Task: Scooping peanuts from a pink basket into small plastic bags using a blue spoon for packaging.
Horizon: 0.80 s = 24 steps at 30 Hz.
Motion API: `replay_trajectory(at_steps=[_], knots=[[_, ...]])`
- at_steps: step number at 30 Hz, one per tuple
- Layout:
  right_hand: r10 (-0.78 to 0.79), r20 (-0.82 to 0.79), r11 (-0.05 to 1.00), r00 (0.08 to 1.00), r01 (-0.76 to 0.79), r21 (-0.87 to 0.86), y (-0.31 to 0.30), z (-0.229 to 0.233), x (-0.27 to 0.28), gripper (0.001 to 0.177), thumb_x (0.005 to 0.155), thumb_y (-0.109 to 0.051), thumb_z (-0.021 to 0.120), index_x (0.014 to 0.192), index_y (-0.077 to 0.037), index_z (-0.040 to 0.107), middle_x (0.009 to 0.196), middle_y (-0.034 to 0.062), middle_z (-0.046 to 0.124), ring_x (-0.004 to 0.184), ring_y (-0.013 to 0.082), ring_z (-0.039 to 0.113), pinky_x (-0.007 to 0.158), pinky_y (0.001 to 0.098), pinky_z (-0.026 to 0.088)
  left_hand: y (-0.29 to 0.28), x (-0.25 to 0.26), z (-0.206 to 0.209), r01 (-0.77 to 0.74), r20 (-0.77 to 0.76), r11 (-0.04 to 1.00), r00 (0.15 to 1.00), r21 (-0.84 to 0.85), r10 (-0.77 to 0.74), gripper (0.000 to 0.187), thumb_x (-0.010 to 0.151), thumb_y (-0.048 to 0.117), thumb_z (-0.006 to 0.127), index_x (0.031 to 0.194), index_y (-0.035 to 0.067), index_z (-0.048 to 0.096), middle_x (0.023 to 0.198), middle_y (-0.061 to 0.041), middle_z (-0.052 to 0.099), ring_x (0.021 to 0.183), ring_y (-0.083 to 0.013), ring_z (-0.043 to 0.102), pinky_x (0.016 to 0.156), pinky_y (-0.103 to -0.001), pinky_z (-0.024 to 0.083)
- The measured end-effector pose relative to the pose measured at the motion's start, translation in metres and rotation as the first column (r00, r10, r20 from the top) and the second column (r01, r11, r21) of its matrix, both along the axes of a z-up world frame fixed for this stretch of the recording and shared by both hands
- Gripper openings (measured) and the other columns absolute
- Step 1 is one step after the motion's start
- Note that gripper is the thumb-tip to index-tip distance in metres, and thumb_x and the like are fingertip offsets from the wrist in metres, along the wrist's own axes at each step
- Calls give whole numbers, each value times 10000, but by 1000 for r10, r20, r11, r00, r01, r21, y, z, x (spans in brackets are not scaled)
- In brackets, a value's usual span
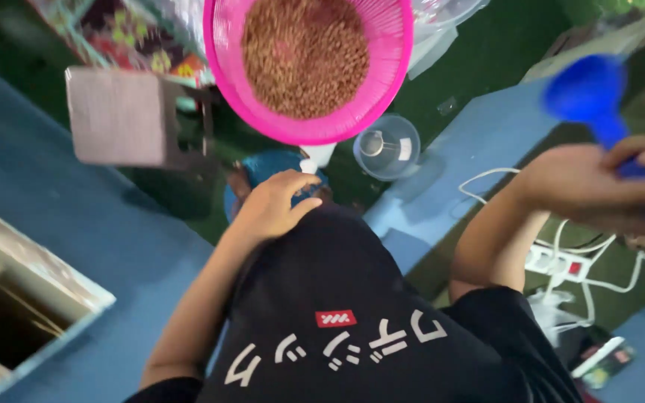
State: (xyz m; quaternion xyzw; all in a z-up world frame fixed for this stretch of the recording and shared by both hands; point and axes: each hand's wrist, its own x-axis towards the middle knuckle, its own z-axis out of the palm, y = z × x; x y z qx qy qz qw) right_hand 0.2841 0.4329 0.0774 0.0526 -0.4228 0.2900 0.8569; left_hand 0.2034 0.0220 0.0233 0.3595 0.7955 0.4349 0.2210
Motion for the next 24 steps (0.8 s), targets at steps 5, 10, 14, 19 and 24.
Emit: replay_trajectory(at_steps=[5,10,14,19,24], knots=[[-64,961,984,269,-145,107,-28,-16,-66,351,1195,-28,510,1510,-96,369,1523,177,472,1464,350,522,1264,484,444,-12,17,-16,231,344,904,934,-360,-101,392,984,382,604,1278,127,649,1277,-110,688,1171,-307,639,981,-408,473],[29,999,1000,16,-1,-29,-80,-143,-33,266,1111,-107,547,1324,47,594,1273,264,649,1208,441,625,1056,497,490,-36,15,-25,108,368,890,927,-443,71,404,972,391,654,1297,152,657,1239,-143,696,1178,-349,655,995,-456,493],[194,847,975,-495,191,-112,-122,-270,24,347,1095,-333,585,984,-7,623,779,246,692,806,478,712,686,578,527,-70,1,-88,85,374,854,918,-514,134,375,922,441,741,1220,214,721,1129,-159,736,1131,-384,696,979,-503,544],[-240,577,897,-781,-406,-175,-160,-363,93,394,1008,-420,616,1014,-28,644,833,236,679,846,436,694,761,511,544,-108,-71,-194,6,350,970,933,-243,82,399,880,413,781,1189,165,739,1078,-164,761,1092,-375,697,981,-485,524],[428,37,780,-903,349,-520,-183,-356,120,513,932,-590,635,887,-95,762,738,184,728,769,353,744,767,481,542,-111,-200,-239,-385,248,914,880,-130,406,196,890,251,787,1083,237,761,845,-38,731,789,-236,744,794,-390,571]])
